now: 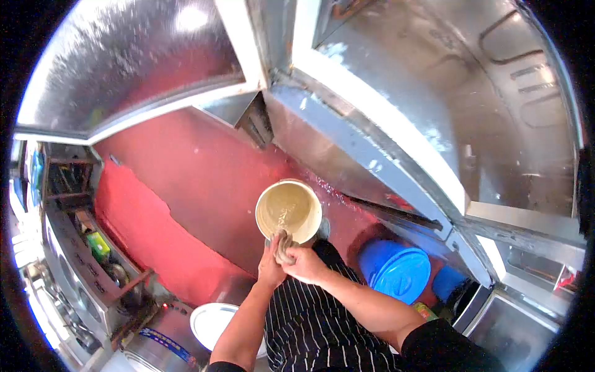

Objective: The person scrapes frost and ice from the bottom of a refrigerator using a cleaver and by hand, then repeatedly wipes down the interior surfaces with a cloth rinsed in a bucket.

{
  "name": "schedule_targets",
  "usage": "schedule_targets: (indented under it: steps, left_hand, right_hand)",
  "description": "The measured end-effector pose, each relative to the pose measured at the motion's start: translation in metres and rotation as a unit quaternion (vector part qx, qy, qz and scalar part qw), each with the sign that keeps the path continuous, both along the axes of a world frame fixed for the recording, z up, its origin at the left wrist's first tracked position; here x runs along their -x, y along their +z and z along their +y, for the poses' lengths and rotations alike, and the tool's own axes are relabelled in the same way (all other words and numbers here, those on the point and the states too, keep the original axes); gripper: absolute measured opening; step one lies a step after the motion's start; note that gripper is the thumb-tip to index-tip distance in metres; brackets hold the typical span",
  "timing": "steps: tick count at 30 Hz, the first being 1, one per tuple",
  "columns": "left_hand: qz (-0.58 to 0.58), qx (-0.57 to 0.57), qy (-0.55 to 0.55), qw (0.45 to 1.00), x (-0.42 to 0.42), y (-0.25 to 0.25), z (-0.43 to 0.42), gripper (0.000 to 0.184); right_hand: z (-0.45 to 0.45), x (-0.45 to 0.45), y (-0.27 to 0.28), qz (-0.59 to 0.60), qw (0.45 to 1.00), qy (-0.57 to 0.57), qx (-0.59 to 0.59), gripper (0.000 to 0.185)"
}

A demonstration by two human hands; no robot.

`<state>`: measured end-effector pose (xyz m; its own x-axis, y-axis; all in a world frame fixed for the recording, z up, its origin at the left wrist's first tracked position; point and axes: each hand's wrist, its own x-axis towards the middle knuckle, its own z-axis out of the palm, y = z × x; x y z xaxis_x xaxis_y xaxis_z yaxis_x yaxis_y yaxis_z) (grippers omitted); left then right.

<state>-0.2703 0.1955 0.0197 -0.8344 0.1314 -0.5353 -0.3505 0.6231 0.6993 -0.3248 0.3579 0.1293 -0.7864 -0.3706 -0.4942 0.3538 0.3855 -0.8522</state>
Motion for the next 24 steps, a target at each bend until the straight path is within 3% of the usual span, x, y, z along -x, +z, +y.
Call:
schedule_targets:
  steps: [4,6,7,8,9,11,13,15,17,19,21,22,24]
  left_hand:
    - [0.125,0.041,-0.069,0.989,-0.025,-0.034,-0.024,0.066]
    - [0.075,0.017,0.004,0.997,-0.011,0.003,-0.022,0.052]
    - [0.052,0.006,0.043,0.998,-0.002,0.023,-0.021,0.046]
    - [-0.084,-0.179,0.238,0.951,-0.011,0.013,-0.034,0.041]
    - [-0.215,-0.349,0.407,0.817,-0.009,0.008,-0.04,0.037]
    - [-0.187,-0.398,0.422,0.793,0.017,0.103,-0.018,0.034]
    - [-0.164,-0.44,0.438,0.766,0.023,0.144,-0.005,0.039]
    - [-0.14,-0.463,0.439,0.757,0.026,0.173,0.003,0.044]
    - [-0.113,-0.463,0.431,0.766,0.03,0.19,0.005,0.051]
    - [-0.085,-0.448,0.403,0.794,0.04,0.195,-0.002,0.052]
    - [-0.151,-0.57,0.374,0.716,0.05,0.208,-0.009,0.05]
    - [-0.146,-0.619,0.291,0.715,0.056,0.215,-0.016,0.048]
    - [-0.161,-0.637,0.27,0.704,0.071,0.227,-0.02,0.048]
  right_hand:
    - [-0.001,-0.013,0.012,0.015,0.993,-0.006,0.115,0.012]
    - [0.002,-0.009,0.023,0.005,0.986,-0.035,0.162,0.012]
    - [0.006,-0.003,0.041,-0.142,0.949,-0.163,0.231,0.017]
    - [0.01,0.002,0.056,-0.283,0.868,-0.282,0.293,0.024]
    - [0.013,0.006,0.061,-0.272,0.869,-0.285,0.299,0.024]
    - [0.012,0.002,0.054,-0.295,0.894,-0.237,0.242,0.037]
    - [0.005,-0.001,0.028,-0.26,0.918,-0.185,0.236,0.034]
    - [-0.002,0.001,0.026,-0.031,0.993,-0.082,0.075,0.026]
    - [0.0,0.019,0.041,-0.027,0.997,-0.072,0.028,0.023]
    - [-0.004,0.036,0.047,-0.184,0.944,-0.177,0.208,0.034]
    - [-0.006,0.047,0.056,-0.185,0.935,-0.242,0.182,0.049]
    - [-0.005,0.054,0.059,-0.229,0.918,-0.254,0.201,0.057]
    - [0.0,0.056,0.067,-0.339,0.873,-0.211,0.28,0.079]
